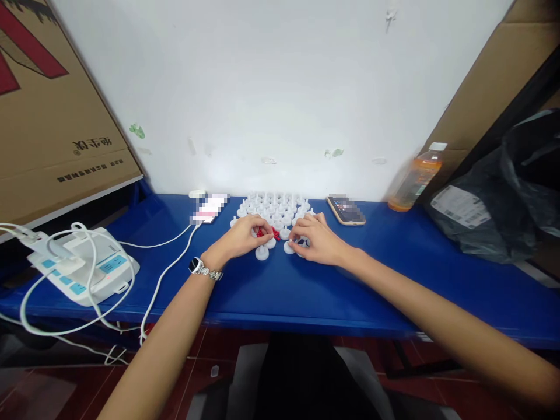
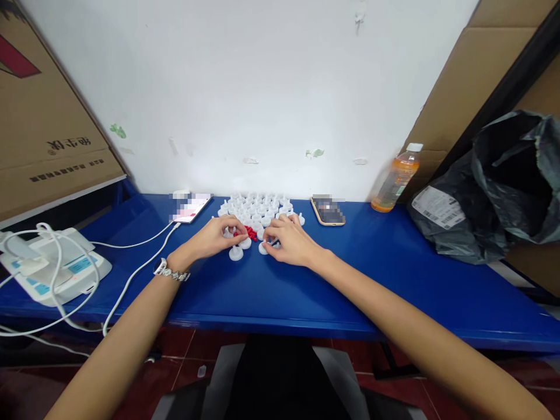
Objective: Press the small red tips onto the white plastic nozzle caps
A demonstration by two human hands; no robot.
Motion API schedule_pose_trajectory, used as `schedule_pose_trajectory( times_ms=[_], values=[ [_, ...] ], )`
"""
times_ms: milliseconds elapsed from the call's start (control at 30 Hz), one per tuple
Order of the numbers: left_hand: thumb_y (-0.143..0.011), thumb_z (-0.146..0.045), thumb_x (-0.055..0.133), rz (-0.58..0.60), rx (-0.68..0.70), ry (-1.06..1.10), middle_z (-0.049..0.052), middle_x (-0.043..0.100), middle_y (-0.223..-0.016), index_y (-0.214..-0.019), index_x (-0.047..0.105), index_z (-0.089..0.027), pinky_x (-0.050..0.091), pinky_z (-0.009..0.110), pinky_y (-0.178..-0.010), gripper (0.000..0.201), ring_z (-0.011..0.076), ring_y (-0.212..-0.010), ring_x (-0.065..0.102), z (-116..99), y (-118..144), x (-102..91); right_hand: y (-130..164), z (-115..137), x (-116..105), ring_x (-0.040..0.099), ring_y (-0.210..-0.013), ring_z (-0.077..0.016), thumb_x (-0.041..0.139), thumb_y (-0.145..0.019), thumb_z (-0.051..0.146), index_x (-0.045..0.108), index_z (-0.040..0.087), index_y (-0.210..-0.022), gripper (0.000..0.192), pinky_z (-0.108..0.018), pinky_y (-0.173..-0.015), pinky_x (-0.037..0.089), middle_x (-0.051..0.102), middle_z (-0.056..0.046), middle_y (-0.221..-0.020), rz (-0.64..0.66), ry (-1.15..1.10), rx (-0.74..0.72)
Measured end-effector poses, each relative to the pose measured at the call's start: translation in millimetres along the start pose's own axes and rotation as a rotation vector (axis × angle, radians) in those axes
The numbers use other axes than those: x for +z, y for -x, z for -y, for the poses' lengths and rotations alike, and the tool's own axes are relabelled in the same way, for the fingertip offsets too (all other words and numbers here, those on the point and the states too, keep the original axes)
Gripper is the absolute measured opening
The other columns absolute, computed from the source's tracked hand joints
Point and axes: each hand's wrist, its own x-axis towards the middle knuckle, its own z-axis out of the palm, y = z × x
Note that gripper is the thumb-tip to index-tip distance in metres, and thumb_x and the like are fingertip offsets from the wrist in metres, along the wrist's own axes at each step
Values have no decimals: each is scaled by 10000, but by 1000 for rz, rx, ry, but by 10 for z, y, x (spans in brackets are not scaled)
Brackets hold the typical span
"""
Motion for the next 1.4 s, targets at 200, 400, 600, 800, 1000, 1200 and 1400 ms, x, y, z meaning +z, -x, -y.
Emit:
schedule_pose_trajectory(
  times_ms=[200, 400, 600, 800, 1000, 1200, 1400],
  values=[
    [-889, -340, 630, -88, 37, -5, 29, 693, -928, -864, 712, -209, 436, 337, -827, 156, 186, -896, 589, -43, 6, 0, -1, -147, 1, 511, -925, -240, 587, -902, 347, 672, 225, -930, 151, -392, -858, 275, 631, -46, -890, -48, 51, 83],
    [-933, -369, 554, -140, -10, 37, 23, 685, -913, -936, 665, -209, 434, 297, -709, 194, 175, -862, 597, -71, 18, 3, -83, 27, 6, 489, -979, -254, 583, -913, 355, 676, 225, -1017, 191, -404, -896, 285, 612, -71, -991, -102, 92, 40],
    [-931, -383, 557, -139, -17, 46, 19, 694, -919, -949, 664, -212, 437, 290, -709, 203, 163, -835, 605, -57, 17, 1, -232, 140, 105, 463, -998, -260, 620, -908, 357, 721, 206, -954, 188, -406, -878, 285, 582, -91, -1009, 14, 157, 29],
    [-927, -409, 576, -89, 18, 54, 18, 706, -913, -941, 695, -215, 442, 299, -752, 227, 160, -823, 606, -58, 19, 21, -305, 89, 192, 455, -995, -261, 595, -904, 294, 721, 181, -902, 169, -405, -858, 282, 572, -97, -992, 13, 205, 47],
    [-907, -394, 596, -68, 13, 95, 18, 706, -859, -910, 708, -201, 452, 287, -737, 223, 151, -787, 605, -152, 23, 6, -257, 21, 142, 461, -993, -268, 603, -873, 304, 741, 212, -936, 178, -423, -870, 271, 577, -87, -977, -5, 137, 81],
    [-888, -347, 594, -47, -13, 85, 18, 724, -835, -882, 717, -191, 445, 276, -703, 199, 139, -744, 599, -151, 52, -104, -233, 80, 122, 460, -974, -259, 672, -840, 412, 732, 223, -913, 212, -426, -893, 278, 572, -72, -967, 11, 37, 20],
    [-870, -320, 601, -18, -28, 82, 22, 729, -855, -878, 722, -189, 451, 262, -682, 178, 139, -755, 610, -118, 69, -120, -255, 102, 186, 464, -978, -247, 635, -891, 347, 731, 230, -925, 155, -416, -888, 274, 587, -68, -972, 32, 20, 13]
  ],
)
